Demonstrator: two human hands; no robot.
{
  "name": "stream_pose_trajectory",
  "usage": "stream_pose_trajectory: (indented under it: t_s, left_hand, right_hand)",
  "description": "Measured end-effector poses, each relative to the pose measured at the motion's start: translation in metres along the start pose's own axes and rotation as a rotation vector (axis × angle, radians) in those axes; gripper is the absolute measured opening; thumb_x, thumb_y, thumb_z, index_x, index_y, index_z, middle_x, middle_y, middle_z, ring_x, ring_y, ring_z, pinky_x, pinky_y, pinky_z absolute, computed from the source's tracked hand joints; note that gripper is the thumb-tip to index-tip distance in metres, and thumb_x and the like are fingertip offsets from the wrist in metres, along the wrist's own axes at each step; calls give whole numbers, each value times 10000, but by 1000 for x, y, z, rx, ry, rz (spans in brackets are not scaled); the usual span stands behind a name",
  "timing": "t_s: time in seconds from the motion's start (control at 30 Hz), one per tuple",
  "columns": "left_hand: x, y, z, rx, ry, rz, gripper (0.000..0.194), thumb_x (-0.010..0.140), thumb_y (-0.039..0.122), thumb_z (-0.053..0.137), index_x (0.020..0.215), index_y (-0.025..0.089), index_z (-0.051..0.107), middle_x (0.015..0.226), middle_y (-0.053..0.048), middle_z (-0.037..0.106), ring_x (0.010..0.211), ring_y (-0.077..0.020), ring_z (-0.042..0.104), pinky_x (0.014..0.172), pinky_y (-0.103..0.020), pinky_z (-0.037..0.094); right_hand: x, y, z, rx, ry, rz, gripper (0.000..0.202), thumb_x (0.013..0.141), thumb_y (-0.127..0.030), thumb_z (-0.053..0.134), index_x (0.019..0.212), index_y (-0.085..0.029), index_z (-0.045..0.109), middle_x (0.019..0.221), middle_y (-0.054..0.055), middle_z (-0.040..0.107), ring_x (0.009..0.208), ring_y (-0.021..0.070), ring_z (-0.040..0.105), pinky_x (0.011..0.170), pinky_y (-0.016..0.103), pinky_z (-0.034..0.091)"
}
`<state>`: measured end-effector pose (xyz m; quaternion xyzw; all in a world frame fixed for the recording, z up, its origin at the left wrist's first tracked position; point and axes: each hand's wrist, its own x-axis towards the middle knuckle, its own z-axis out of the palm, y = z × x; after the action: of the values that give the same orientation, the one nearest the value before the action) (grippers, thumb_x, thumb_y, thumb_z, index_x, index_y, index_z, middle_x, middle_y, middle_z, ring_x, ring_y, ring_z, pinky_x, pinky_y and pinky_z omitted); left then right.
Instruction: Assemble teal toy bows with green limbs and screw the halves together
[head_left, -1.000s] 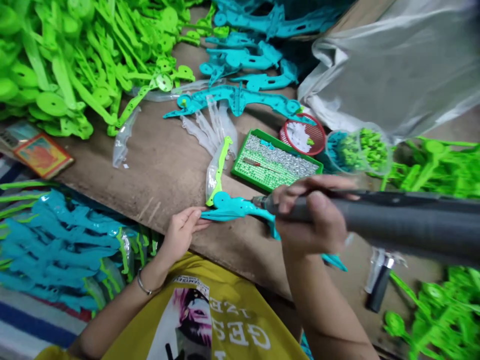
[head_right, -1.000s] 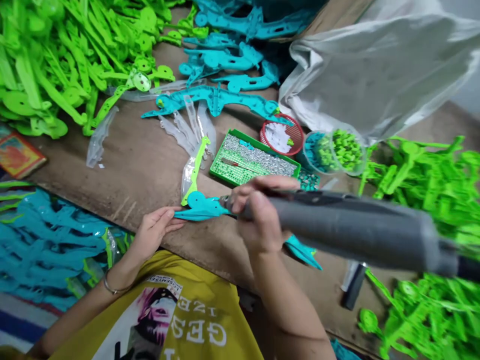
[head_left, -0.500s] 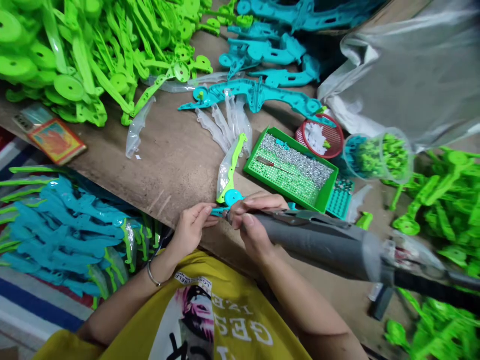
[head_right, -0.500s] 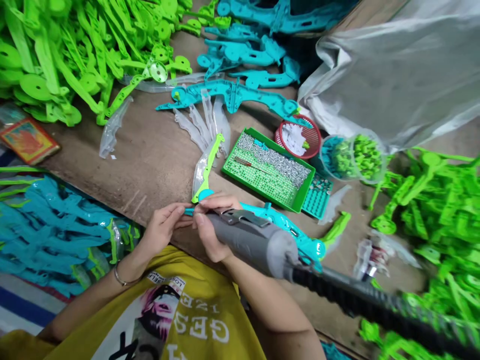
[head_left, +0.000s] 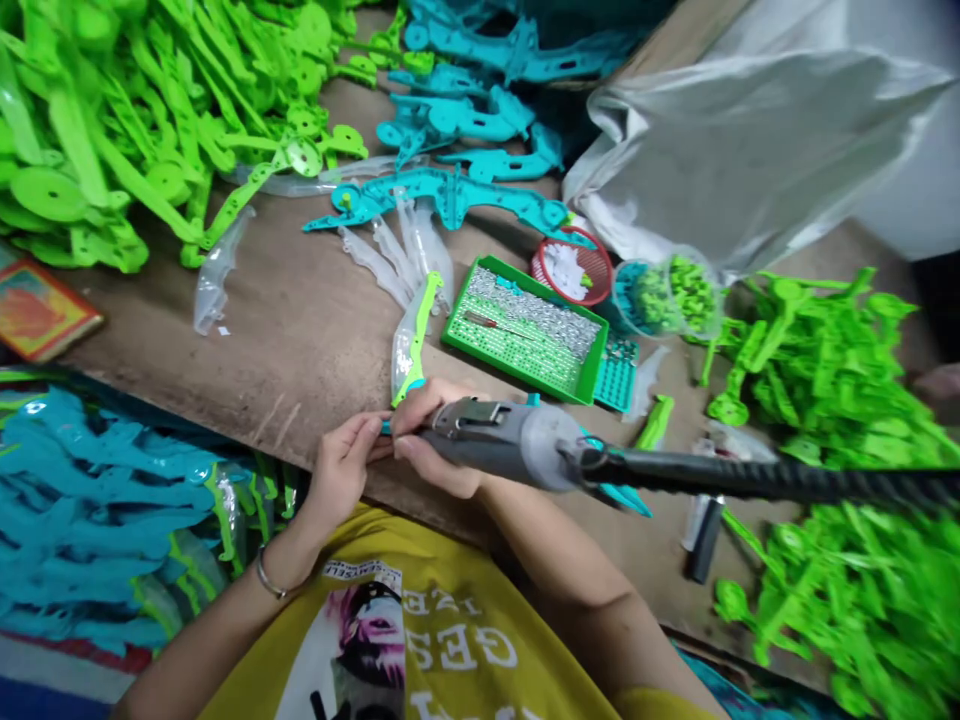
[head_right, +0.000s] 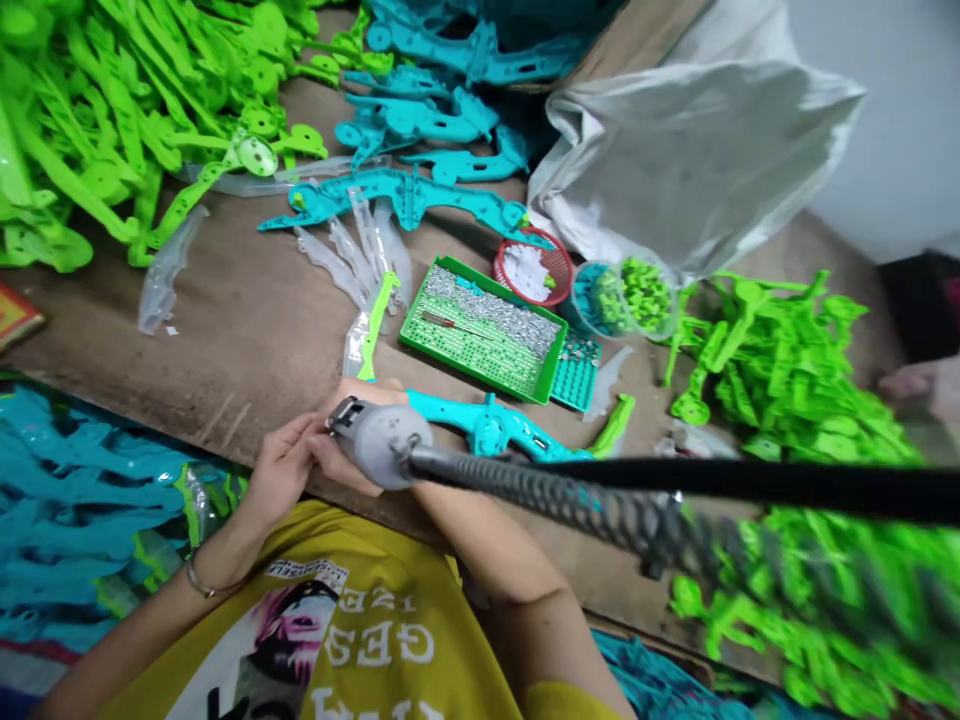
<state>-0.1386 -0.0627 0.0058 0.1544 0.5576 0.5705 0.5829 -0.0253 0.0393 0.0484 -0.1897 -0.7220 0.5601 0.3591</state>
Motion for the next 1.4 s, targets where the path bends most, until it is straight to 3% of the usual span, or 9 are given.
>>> stream_pose_trajectory:
  t_s: [0.17,0.4,0.5,0.6,0.7,0.8,0.93,1.03,1.4]
  left_hand:
    - [-1,1,-4,-13,50,-60,499,729,560,767,989,140,700,882,-57,762,823,-205,735,823,-341,609]
    - [-12,11,-44,260,239,1,518,767,604,691,1021,157,634,854,-41,751,806,-221,739,811,-385,619]
    - [-18,19,-67,616,263,50,487,842,632,549,998,180,637,762,-49,724,724,-251,721,703,-399,604]
    - [-17,37,-71,1217,384,346,417,896,575,478,875,196,651,802,-84,693,745,-283,674,709,-427,541]
    - [-1,63,-40,1437,435,791,309,942,449,502,961,174,642,878,-95,664,822,-271,633,783,-417,502]
    - [41,86,25,1351,150,1069,153,971,262,494,955,175,620,890,-70,671,862,-214,623,808,-342,490]
    - [120,98,123,1526,-212,1050,222,955,107,430,993,155,643,966,-98,693,933,-218,610,839,-346,479]
    - [167,92,171,1609,-288,1011,286,902,13,409,917,141,664,915,-105,692,899,-225,607,842,-364,469]
    - [186,71,190,1552,-300,855,276,883,-2,410,951,103,656,1038,-180,631,1068,-287,577,935,-434,435]
  right_hand:
    - [-7,-25,-22,230,152,5,352,828,-375,656,1137,-256,538,578,-75,590,439,117,533,483,285,496]
    - [-35,-50,-96,133,645,-89,177,811,-290,665,970,-236,609,560,-55,606,421,120,524,486,295,474]
    - [-50,-45,-124,96,822,-69,161,777,-243,670,926,-231,612,539,-56,598,420,127,519,489,299,463]
    - [-61,-36,-146,59,911,-52,173,745,-249,693,895,-228,610,517,-61,589,413,131,515,486,296,457]
    - [-64,-26,-159,27,932,-37,201,734,-298,713,886,-223,606,499,-60,583,420,142,525,494,304,461]
    - [-59,-19,-164,29,916,-53,224,733,-307,726,900,-221,604,511,-57,596,426,149,537,493,311,467]
    - [-48,-10,-160,70,886,-94,215,762,-270,714,941,-214,608,556,-56,617,451,142,559,511,307,475]
    - [-45,-8,-158,83,846,-56,239,773,-265,713,978,-206,604,582,-48,630,485,150,588,526,310,480]
    - [-72,-30,-189,-19,977,-94,186,748,-274,717,888,-225,607,525,-58,599,440,141,548,505,303,475]
